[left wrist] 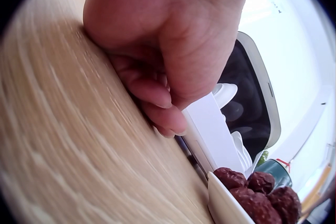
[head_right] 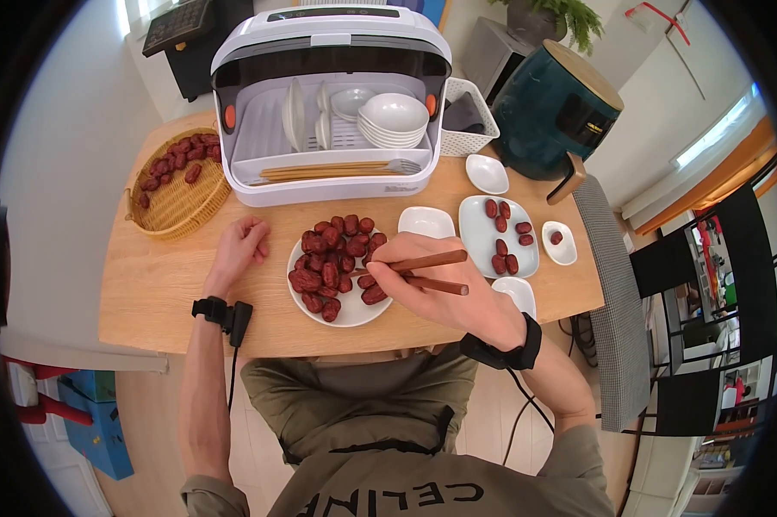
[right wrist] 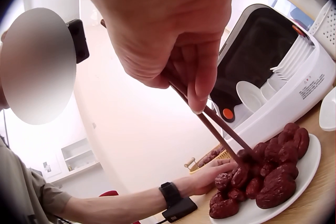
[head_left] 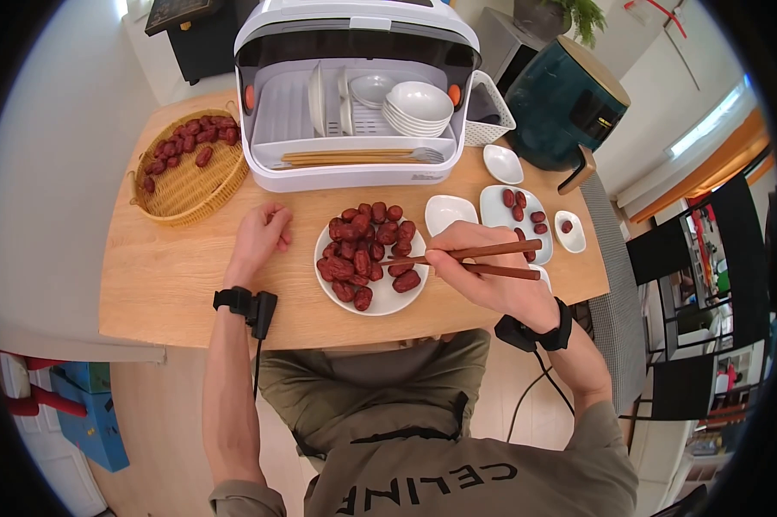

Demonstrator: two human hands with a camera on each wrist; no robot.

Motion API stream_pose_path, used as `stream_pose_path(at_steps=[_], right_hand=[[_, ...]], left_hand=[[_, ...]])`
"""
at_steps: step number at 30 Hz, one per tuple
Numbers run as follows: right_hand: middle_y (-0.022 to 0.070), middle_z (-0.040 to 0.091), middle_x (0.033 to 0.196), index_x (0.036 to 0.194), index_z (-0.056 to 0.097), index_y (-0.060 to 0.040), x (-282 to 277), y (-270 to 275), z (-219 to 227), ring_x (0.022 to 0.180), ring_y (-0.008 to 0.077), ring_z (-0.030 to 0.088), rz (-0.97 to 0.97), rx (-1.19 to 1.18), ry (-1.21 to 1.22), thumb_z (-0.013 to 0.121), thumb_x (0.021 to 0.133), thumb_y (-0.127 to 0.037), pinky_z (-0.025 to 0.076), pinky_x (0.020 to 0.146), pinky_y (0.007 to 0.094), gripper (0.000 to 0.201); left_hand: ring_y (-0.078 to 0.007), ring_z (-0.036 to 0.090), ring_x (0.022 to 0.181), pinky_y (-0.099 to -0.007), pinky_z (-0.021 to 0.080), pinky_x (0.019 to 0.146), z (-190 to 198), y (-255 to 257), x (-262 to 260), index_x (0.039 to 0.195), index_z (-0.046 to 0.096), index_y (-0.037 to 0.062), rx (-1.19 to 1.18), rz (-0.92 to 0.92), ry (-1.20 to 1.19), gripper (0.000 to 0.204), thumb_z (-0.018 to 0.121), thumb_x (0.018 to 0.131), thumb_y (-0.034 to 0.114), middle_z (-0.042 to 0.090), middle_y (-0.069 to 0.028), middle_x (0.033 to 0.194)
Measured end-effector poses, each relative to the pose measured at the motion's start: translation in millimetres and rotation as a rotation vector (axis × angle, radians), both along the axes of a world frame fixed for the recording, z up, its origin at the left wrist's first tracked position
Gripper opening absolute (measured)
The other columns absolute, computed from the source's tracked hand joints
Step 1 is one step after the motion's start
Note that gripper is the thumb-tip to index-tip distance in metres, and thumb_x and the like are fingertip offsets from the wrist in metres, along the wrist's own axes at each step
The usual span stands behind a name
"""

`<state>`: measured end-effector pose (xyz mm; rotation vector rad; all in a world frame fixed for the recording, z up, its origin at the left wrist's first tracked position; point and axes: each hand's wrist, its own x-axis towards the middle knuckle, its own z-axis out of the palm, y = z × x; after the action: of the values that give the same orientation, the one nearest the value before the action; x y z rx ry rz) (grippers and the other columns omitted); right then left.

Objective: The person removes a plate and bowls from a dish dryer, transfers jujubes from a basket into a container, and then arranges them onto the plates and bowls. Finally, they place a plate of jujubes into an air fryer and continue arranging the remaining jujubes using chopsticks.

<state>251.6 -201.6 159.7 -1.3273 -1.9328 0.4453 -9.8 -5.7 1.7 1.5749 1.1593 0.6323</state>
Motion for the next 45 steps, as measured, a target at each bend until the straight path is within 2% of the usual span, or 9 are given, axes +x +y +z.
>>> stream_pose_path(at_steps=[9,13,21,24,30,31,32,37,45], right_hand=[[0.0101,0.067,0.083,0.082,0.066,0.0034,-8,9,-8,0.067,0.0273,0.061,0.065,-0.078,0.02,0.068,0.085,-0.007,0.048,0.057,0.0341,0.012],[0.0099,0.068,0.083,0.082,0.066,0.0035,-7,8,-10,0.066,0.027,0.061,0.018,-0.127,0.034,0.068,0.085,-0.008,0.048,0.059,0.0344,0.012],[0.0082,0.066,0.084,0.092,0.066,0.0009,0,2,-17,0.069,0.0213,0.06,0.106,-0.122,0.084,0.067,0.086,-0.004,0.047,0.06,0.0296,0.007],[0.0085,0.066,0.085,0.092,0.066,0.0007,9,-7,2,0.069,0.02,0.058,0.076,-0.16,0.069,0.067,0.087,-0.004,0.046,0.059,0.0296,0.007],[0.0057,0.066,0.08,0.092,0.065,0.0017,77,-35,57,0.067,0.013,0.061,-0.14,-0.136,-0.031,0.066,0.09,-0.008,0.048,0.059,0.0263,0.01],[0.0059,0.066,0.081,0.092,0.065,0.0025,87,-42,58,0.068,0.0114,0.062,-0.25,-0.149,0.094,0.065,0.091,-0.009,0.049,0.059,0.0247,0.012],[0.0061,0.067,0.081,0.092,0.065,0.0032,98,-48,57,0.069,0.0098,0.063,-0.358,-0.159,0.219,0.064,0.092,-0.01,0.05,0.059,0.023,0.013],[0.0079,0.067,0.075,0.094,0.064,0.0059,132,-64,53,0.065,0.01,0.064,-0.611,-0.119,0.155,0.062,0.093,-0.01,0.051,0.057,0.0219,0.016],[0.0104,0.064,0.061,0.091,0.065,0.0078,166,-49,23,0.057,0.015,0.066,-0.788,-0.135,-0.012,0.061,0.09,-0.016,0.05,0.054,0.0272,0.024]], left_hand=[[-0.0114,0.056,0.051,-0.0255,0.045,0.051,1,0,1,0.094,0.062,-0.0037,-0.01,-0.003,-0.026,0.022,0.055,0.094,0.017,0.061,-0.0061,0.063],[-0.0113,0.056,0.051,-0.0255,0.045,0.05,0,0,0,0.092,0.062,-0.0032,-0.012,-0.004,-0.049,0.021,0.055,0.094,0.017,0.061,-0.0058,0.063],[-0.0114,0.056,0.051,-0.026,0.045,0.05,0,-1,-1,0.094,0.062,-0.0035,0.011,-0.003,-0.022,0.022,0.055,0.094,0.017,0.061,-0.0063,0.063],[-0.0114,0.056,0.052,-0.0259,0.045,0.051,-2,0,1,0.096,0.062,-0.0038,0.011,-0.006,-0.052,0.024,0.055,0.095,0.019,0.061,-0.0059,0.063],[-0.0105,0.054,0.051,-0.0247,0.044,0.05,4,-3,1,0.096,0.062,-0.002,-0.013,-0.02,-0.048,0.024,0.055,0.096,0.021,0.059,-0.004,0.062],[-0.01,0.054,0.051,-0.0241,0.044,0.05,6,-3,1,0.095,0.062,-0.0008,-0.02,-0.014,-0.04,0.024,0.055,0.096,0.022,0.059,-0.0036,0.062],[-0.0095,0.054,0.051,-0.0235,0.044,0.049,5,-3,1,0.093,0.061,0.0005,-0.027,-0.008,-0.032,0.024,0.054,0.096,0.023,0.058,-0.0033,0.062],[-0.0088,0.053,0.05,-0.0223,0.042,0.048,0,-1,-1,0.091,0.059,0.0023,-0.02,-0.022,-0.051,0.022,0.054,0.096,0.023,0.056,-0.0022,0.061],[-0.0083,0.05,0.048,-0.022,0.04,0.046,-7,1,0,0.092,0.059,0.0018,0.004,-0.026,-0.054,0.02,0.054,0.095,0.021,0.056,-0.0025,0.06]])
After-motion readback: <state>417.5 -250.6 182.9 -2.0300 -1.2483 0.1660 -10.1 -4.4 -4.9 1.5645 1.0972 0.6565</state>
